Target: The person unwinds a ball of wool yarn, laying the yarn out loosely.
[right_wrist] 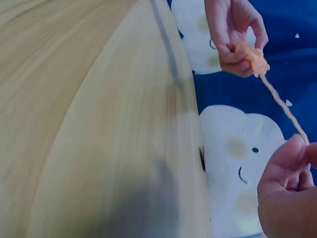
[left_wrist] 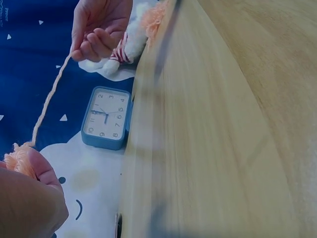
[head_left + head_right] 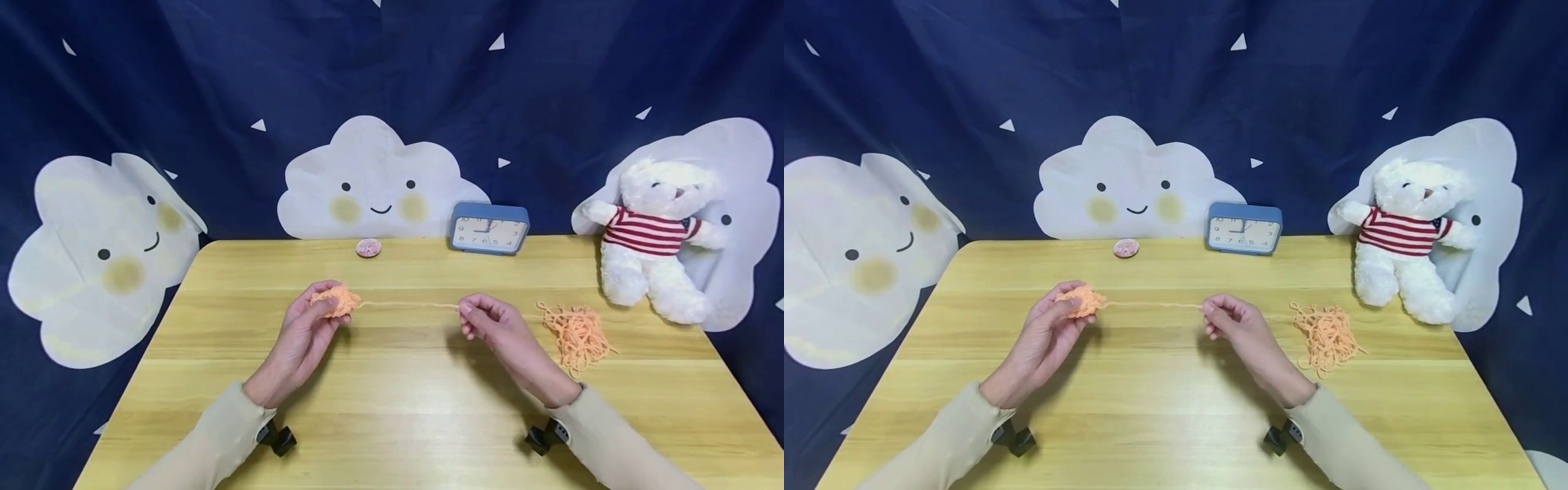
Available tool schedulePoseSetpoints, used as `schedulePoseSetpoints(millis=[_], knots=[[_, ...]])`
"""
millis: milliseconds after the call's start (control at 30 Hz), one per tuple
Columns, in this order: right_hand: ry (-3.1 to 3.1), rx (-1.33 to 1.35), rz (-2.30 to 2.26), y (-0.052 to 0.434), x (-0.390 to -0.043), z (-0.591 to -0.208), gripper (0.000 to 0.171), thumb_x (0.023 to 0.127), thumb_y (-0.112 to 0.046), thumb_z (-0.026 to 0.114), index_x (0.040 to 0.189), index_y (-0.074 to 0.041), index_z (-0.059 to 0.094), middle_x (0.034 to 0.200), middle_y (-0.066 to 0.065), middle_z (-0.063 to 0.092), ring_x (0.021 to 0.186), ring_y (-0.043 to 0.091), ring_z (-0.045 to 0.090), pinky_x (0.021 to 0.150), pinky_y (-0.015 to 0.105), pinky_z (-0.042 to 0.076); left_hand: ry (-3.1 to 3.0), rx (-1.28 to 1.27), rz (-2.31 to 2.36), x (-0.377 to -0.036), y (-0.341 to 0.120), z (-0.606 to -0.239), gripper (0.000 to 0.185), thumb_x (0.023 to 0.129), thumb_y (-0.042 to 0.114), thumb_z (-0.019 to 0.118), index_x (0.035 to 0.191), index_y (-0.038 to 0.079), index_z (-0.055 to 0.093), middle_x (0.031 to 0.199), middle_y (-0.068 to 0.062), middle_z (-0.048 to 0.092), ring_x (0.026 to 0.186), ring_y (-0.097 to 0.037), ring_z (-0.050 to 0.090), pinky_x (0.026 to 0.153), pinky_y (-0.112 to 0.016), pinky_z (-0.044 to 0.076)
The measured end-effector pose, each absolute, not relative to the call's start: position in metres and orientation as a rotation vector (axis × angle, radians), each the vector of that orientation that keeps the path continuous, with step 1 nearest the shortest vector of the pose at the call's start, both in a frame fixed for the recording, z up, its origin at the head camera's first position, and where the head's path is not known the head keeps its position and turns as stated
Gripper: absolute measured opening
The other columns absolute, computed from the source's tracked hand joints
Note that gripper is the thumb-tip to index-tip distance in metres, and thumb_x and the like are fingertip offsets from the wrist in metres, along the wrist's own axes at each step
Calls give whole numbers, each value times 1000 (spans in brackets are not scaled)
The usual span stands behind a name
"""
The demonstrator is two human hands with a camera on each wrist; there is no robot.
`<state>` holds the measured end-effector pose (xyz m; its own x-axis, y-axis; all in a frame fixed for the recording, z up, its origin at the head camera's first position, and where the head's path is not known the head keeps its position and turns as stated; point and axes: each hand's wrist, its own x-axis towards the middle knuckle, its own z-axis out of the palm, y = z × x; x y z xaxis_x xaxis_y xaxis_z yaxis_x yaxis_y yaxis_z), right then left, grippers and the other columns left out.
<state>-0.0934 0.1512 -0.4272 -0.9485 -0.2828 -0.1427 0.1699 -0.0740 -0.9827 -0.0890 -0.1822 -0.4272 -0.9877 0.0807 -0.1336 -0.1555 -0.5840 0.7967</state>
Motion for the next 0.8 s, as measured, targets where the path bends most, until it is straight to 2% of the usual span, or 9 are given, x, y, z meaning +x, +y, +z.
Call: schedulePoseSetpoints(millis=[333, 500, 800], knots=[[1803, -153, -2299, 181, -90, -423, 18, 115, -14, 56, 108, 1, 64, 94, 3, 66, 83, 12, 62, 77, 24, 58, 1352, -143, 2690, -89, -184, -427, 25, 106, -8, 51, 129, 1, 58, 135, -14, 52, 102, -22, 58, 82, -30, 55], [1773, -125, -2364, 192, -90, -423, 17, 116, -14, 56, 107, -2, 64, 94, 3, 66, 83, 12, 62, 76, 24, 57, 1350, -129, 2701, -88, -183, -427, 25, 106, -8, 51, 127, 1, 59, 130, -12, 54, 99, -21, 59, 82, -29, 56], [1745, -52, -2449, 214, -89, -426, 16, 116, -11, 55, 107, -3, 66, 95, 3, 68, 84, 12, 63, 76, 23, 57, 1372, -133, 2697, -87, -185, -428, 26, 106, -8, 53, 130, 1, 58, 134, -13, 53, 105, -23, 61, 89, -33, 58]])
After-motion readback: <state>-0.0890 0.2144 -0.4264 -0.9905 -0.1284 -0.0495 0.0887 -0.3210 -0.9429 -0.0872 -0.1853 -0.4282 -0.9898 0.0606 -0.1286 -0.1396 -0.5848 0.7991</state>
